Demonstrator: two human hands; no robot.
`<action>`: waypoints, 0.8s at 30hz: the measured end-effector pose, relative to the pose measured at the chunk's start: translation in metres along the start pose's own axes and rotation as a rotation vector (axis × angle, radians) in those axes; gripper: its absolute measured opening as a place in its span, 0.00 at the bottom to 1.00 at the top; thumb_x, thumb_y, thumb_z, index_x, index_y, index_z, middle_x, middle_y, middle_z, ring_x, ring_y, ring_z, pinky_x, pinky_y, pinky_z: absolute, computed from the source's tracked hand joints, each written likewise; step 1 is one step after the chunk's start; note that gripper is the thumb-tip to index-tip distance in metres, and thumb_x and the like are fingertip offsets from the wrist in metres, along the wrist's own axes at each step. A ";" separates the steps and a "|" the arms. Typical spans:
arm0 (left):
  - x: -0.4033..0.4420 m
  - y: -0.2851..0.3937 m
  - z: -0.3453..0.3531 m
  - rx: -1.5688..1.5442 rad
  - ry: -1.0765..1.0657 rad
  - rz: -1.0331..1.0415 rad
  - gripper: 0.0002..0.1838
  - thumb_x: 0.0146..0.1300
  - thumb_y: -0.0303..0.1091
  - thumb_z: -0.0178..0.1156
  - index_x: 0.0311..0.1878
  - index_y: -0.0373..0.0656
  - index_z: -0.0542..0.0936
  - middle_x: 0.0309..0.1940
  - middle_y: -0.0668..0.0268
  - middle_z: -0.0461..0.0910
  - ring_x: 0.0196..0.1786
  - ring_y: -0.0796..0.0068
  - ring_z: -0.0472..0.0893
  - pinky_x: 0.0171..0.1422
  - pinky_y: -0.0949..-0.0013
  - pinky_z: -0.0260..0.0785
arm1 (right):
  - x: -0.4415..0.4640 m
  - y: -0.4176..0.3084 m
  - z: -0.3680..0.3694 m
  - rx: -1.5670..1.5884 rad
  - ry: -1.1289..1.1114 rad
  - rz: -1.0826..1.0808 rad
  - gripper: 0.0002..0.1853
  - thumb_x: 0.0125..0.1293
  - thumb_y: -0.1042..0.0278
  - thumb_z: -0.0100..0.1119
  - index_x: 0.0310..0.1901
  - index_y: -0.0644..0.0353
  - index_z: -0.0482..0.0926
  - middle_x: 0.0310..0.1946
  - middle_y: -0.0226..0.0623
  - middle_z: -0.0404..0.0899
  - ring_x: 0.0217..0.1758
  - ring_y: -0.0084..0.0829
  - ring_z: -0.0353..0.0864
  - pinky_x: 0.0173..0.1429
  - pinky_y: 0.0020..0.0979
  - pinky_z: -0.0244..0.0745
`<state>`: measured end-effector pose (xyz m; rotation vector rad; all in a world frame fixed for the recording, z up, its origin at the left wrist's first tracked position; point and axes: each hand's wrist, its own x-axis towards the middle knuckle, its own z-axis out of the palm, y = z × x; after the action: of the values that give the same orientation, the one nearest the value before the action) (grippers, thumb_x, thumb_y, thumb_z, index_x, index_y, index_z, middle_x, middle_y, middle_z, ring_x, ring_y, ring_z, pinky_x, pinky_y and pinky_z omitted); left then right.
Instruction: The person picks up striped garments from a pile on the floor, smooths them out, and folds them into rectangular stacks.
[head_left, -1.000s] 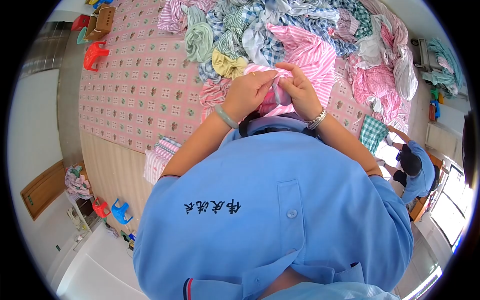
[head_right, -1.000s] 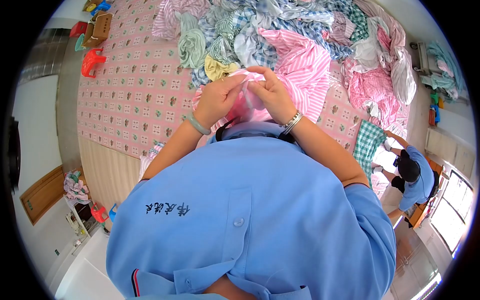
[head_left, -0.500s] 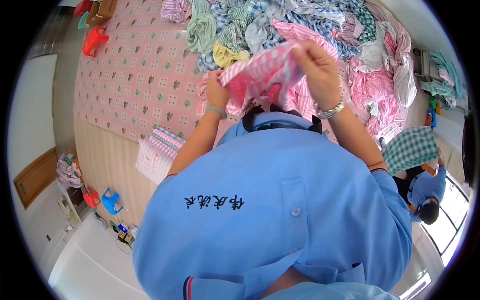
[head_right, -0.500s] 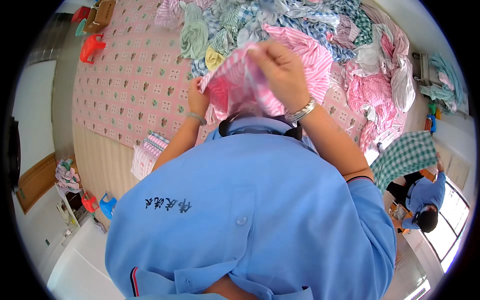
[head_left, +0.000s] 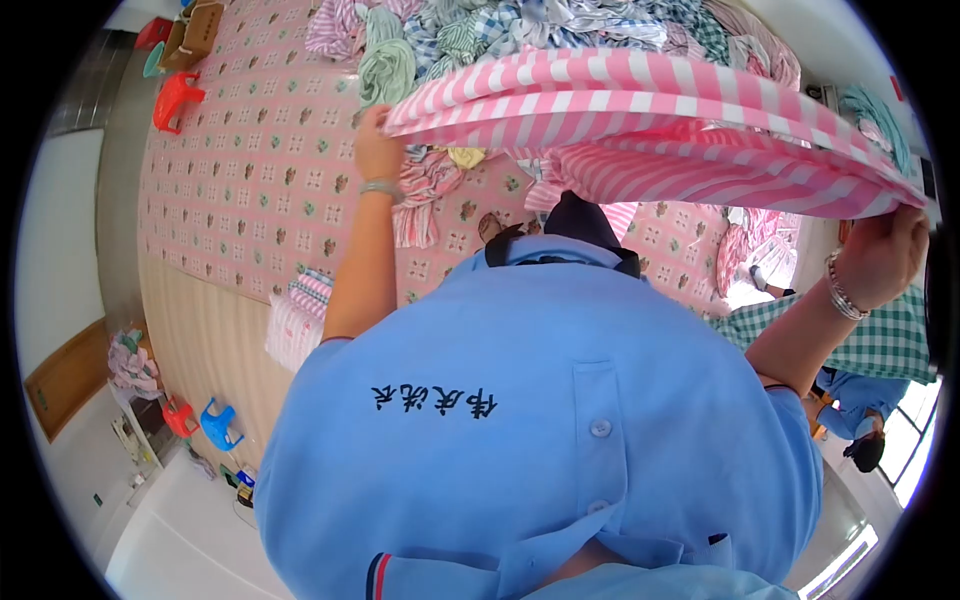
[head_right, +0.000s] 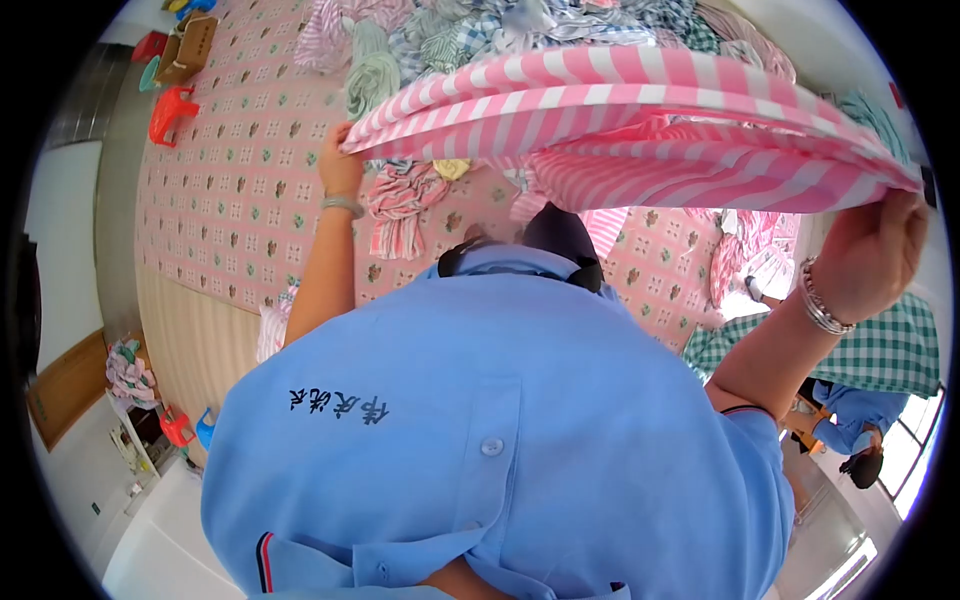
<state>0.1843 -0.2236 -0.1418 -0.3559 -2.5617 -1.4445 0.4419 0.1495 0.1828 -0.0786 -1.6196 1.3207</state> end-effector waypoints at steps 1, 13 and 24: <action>0.008 0.004 -0.010 -0.243 -0.093 -0.315 0.12 0.51 0.28 0.53 0.41 0.44 0.73 0.37 0.60 0.75 0.38 0.66 0.76 0.42 0.68 0.69 | -0.004 0.001 -0.012 0.005 0.019 0.068 0.07 0.62 0.74 0.45 0.35 0.66 0.73 0.38 0.42 0.75 0.41 0.29 0.74 0.48 0.28 0.68; 0.022 0.009 -0.009 -1.079 -0.191 -0.881 0.12 0.55 0.35 0.52 0.41 0.40 0.74 0.35 0.62 0.77 0.39 0.71 0.76 0.41 0.69 0.69 | -0.033 0.073 -0.036 0.119 0.059 0.377 0.07 0.61 0.73 0.49 0.36 0.66 0.74 0.27 0.28 0.74 0.28 0.14 0.69 0.32 0.15 0.63; -0.052 0.072 0.064 0.239 -0.263 0.030 0.11 0.52 0.37 0.58 0.33 0.40 0.75 0.25 0.60 0.76 0.28 0.67 0.76 0.32 0.71 0.66 | -0.047 0.054 -0.005 0.194 -0.331 0.348 0.08 0.61 0.74 0.47 0.37 0.70 0.72 0.31 0.31 0.73 0.33 0.17 0.70 0.39 0.17 0.63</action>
<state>0.2527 -0.1393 -0.1299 -0.5775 -2.8811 -1.1296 0.4422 0.1467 0.1111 -0.0253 -1.7974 1.8302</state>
